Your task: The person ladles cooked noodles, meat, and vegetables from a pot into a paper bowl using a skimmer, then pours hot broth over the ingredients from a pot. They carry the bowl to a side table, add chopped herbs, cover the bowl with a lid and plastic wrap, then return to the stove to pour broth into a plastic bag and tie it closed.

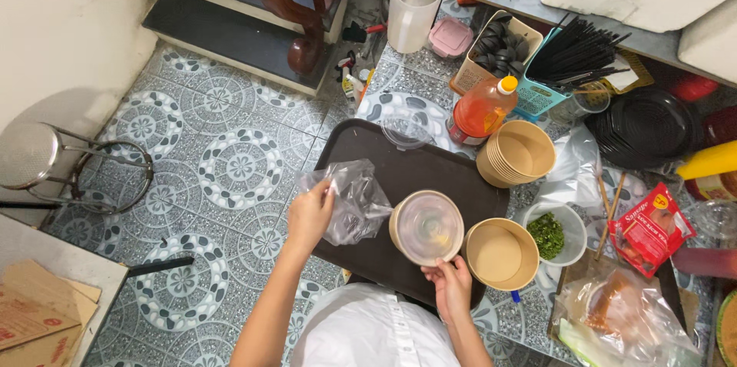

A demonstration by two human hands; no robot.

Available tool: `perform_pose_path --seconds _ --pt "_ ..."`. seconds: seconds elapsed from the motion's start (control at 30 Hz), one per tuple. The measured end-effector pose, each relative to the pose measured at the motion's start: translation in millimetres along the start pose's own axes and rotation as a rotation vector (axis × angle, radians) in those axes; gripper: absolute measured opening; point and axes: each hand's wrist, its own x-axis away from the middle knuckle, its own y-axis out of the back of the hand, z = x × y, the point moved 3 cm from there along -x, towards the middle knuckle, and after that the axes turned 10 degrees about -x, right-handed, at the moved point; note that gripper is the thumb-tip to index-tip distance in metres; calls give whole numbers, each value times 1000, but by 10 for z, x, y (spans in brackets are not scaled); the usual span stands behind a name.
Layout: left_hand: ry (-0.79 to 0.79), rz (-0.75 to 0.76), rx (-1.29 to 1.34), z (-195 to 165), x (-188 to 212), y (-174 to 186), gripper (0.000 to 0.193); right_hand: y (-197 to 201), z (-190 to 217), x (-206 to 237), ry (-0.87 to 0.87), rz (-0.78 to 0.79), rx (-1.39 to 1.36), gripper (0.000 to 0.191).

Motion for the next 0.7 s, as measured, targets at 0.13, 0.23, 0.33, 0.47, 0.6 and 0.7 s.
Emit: perform_pose_path --seconds 0.13,0.23,0.33,0.47,0.6,0.7 --pt "35 79 156 191 59 -80 26 -178 129 87 -71 162 0 32" --pt "146 144 319 290 117 -198 32 -518 1 -15 -192 248 -28 35" --pt "242 45 506 427 139 -283 36 -957 -288 -221 -292 314 5 32" --pt "406 -104 630 765 129 -359 40 -1433 -623 -482 -378 414 210 20" --pt "448 -87 398 991 171 -339 44 -1742 -805 -587 -364 484 465 13" --pt "492 22 344 1063 228 -333 40 -1803 -809 -605 -340 551 618 13"
